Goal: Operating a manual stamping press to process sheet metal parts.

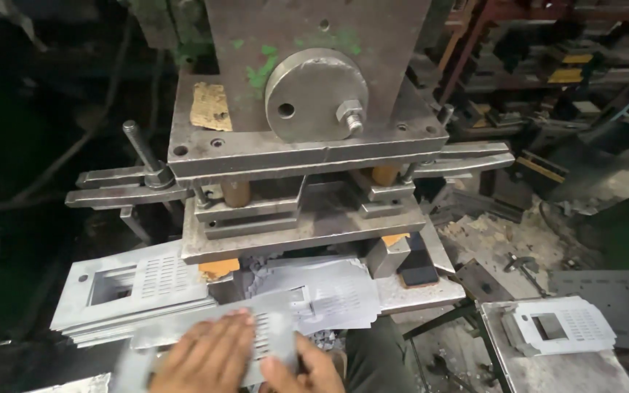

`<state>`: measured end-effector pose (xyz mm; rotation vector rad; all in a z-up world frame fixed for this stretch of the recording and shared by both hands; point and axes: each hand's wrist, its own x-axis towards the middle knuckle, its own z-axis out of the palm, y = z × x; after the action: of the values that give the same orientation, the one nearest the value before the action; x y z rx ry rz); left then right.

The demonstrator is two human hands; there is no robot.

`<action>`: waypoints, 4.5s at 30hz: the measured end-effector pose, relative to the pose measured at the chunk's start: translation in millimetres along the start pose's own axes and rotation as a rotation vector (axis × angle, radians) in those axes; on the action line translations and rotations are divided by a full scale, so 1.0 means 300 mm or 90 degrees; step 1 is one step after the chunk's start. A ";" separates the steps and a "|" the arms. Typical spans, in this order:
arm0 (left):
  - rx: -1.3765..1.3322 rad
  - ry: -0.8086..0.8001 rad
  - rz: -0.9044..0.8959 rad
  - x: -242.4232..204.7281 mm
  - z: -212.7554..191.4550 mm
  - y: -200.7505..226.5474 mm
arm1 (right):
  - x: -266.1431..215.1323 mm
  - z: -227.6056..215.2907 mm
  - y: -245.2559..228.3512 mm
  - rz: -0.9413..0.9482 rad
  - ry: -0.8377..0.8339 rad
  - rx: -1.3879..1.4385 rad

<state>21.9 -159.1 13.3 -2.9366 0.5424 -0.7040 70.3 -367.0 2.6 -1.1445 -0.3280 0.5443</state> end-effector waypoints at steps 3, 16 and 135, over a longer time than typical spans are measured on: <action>-0.028 -0.005 0.050 0.096 -0.052 0.027 | 0.043 0.044 -0.034 0.165 0.307 0.089; -0.078 -0.238 -0.329 -0.004 -0.001 -0.398 | 0.263 -0.253 -0.450 -0.012 0.345 0.256; 0.055 -0.289 -0.248 0.018 -0.072 -0.465 | -0.098 -0.526 0.570 0.263 0.210 -0.088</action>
<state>61.4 -30.5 56.1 -2.9961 -0.0978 -0.0600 85.9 -452.3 -215.2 -1.4230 0.1640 0.6866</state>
